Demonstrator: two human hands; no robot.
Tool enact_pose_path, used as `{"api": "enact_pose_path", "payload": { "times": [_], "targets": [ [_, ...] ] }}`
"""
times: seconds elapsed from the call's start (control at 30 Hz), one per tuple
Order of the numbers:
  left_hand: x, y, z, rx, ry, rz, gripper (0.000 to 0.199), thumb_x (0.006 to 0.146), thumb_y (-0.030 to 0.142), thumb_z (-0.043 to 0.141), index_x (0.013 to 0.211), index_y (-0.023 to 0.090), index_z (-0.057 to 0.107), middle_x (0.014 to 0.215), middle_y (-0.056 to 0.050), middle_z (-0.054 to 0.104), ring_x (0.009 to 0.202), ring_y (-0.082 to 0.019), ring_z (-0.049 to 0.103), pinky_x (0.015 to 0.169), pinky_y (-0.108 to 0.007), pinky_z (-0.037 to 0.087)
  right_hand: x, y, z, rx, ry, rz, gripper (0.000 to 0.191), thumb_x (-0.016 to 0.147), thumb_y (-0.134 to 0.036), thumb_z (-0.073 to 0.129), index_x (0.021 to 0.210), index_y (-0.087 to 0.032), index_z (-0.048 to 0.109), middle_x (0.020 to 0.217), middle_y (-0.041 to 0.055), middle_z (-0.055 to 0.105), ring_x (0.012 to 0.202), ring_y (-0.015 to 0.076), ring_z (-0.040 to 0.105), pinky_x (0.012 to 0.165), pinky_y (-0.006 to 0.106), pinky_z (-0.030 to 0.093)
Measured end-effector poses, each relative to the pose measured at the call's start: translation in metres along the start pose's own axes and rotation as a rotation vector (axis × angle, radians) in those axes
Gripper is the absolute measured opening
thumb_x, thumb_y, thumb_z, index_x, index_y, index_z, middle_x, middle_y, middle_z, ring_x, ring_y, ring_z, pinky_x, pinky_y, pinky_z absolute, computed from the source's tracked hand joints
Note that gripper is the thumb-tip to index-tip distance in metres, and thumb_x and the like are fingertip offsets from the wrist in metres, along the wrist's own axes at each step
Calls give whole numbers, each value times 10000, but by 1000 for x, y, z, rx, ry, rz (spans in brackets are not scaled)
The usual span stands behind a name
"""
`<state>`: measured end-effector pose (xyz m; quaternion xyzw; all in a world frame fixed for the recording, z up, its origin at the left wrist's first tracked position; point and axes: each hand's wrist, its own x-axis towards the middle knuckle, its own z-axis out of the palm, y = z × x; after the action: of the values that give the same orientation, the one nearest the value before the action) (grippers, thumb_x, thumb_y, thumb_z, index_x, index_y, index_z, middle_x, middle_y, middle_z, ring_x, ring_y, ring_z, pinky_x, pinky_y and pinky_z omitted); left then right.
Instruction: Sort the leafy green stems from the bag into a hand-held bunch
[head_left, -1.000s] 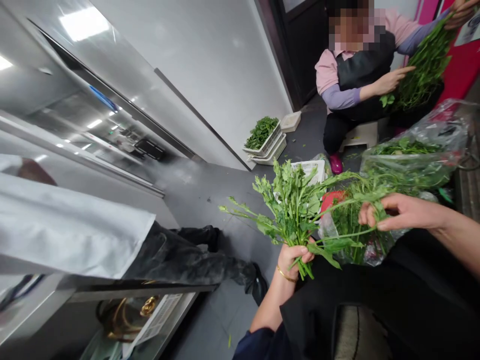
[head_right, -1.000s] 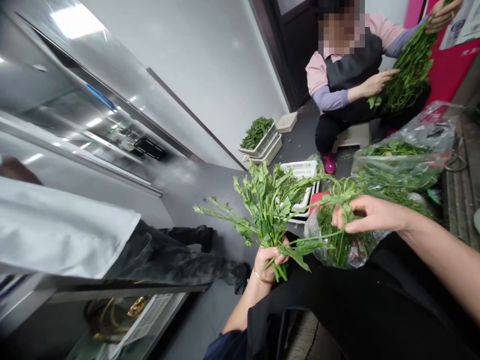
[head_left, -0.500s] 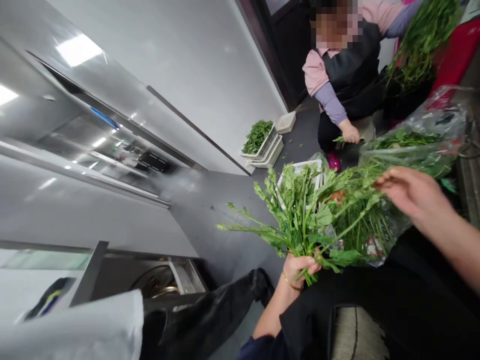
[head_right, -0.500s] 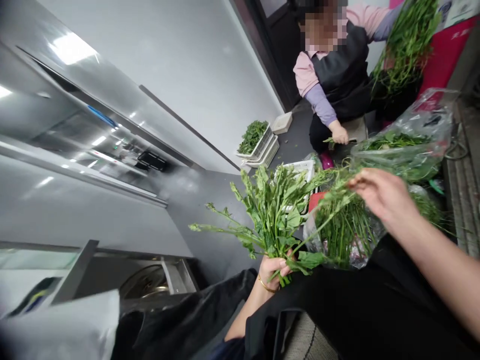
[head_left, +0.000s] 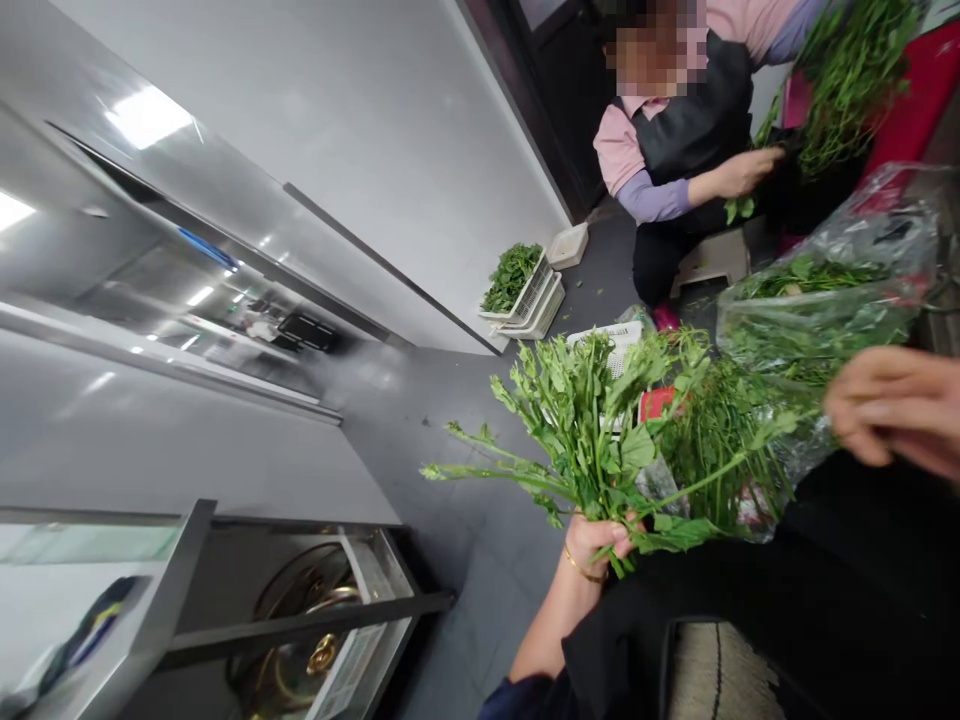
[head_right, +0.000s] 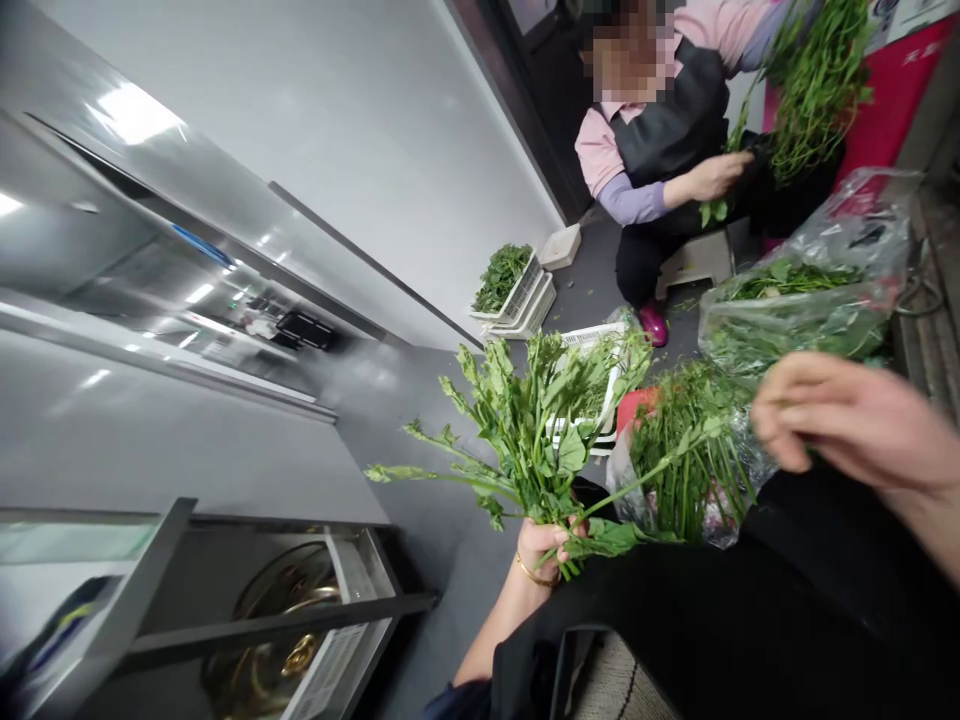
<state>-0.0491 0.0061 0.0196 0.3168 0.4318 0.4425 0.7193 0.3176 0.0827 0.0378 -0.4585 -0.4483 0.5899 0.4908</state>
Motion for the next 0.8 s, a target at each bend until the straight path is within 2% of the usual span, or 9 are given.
{"api": "enact_pose_path", "payload": {
  "times": [0.07, 0.2, 0.3, 0.37, 0.43, 0.5, 0.57, 0.67, 0.8],
  "targets": [
    [0, 0, 1, 10, 1, -2, 402, 434, 370, 830, 690, 132, 632, 399, 33, 474, 359, -73, 372, 464, -257, 336, 6, 4, 40, 87, -199, 185, 310, 655, -390, 740, 902, -212, 679, 607, 23, 566, 441, 115, 446, 406, 271, 325],
    [-4, 0, 2, 55, -2, 6, 356, 471, 381, 815, 647, 126, 640, 404, 15, 478, 398, -95, 411, 497, -272, 364, 30, 0, 85, 111, -331, 212, 338, 679, -448, 756, 832, -157, 675, 569, -3, 540, 406, 45, 340, 367, 204, 220],
    [-9, 1, 5, 100, 23, 18, 349, 483, 384, 807, 514, 151, 549, 399, 6, 461, 433, -111, 437, 553, -296, 402, 38, -7, 97, 74, -468, 235, 403, 579, -393, 843, 850, -136, 690, 541, -1, 561, 427, 86, 462, 397, 223, 359],
    [-11, 3, 7, 121, 39, 1, 370, 485, 383, 803, 476, 165, 504, 397, 9, 450, 438, -109, 426, 597, -316, 424, 36, -12, 104, 133, -491, 175, 529, 506, -414, 871, 931, -150, 698, 646, 26, 636, 502, 129, 556, 448, 259, 444],
    [-13, 5, 10, 144, 50, -20, 382, 487, 389, 800, 458, 173, 487, 400, 8, 449, 443, -110, 416, 627, -331, 433, 30, -14, 110, 202, -405, 44, 512, 513, -480, 857, 883, -168, 689, 705, 40, 659, 541, 138, 584, 459, 266, 460],
    [-15, 6, 11, 159, 43, -19, 395, 488, 405, 800, 446, 177, 480, 400, 6, 448, 450, -117, 416, 627, -333, 425, 25, -17, 113, 144, -276, -87, 463, 582, -574, 801, 757, -169, 662, 621, 36, 621, 502, 136, 558, 446, 274, 448],
    [-15, 5, 11, 159, 26, -1, 399, 496, 416, 802, 446, 176, 487, 402, 4, 445, 461, -123, 422, 613, -326, 409, 20, -20, 114, -12, -170, -153, 473, 643, -634, 746, 678, -175, 639, 556, 38, 589, 486, 146, 544, 468, 300, 455],
    [-15, 2, 9, 130, 7, 16, 377, 504, 410, 807, 476, 162, 524, 412, 2, 446, 459, -118, 423, 590, -309, 383, 14, -26, 111, -214, -22, -225, 416, 696, -590, 739, 640, -193, 629, 594, 51, 618, 538, 150, 547, 549, 311, 452],
    [-12, -6, 8, 88, -11, 34, 348, 500, 401, 809, 549, 136, 589, 419, 1, 469, 425, -98, 403, 532, -277, 327, 8, -29, 113, -583, 172, -488, 419, 745, -582, 674, 583, -216, 550, 601, 56, 575, 570, 147, 476, 598, 318, 383]
  ]
}}
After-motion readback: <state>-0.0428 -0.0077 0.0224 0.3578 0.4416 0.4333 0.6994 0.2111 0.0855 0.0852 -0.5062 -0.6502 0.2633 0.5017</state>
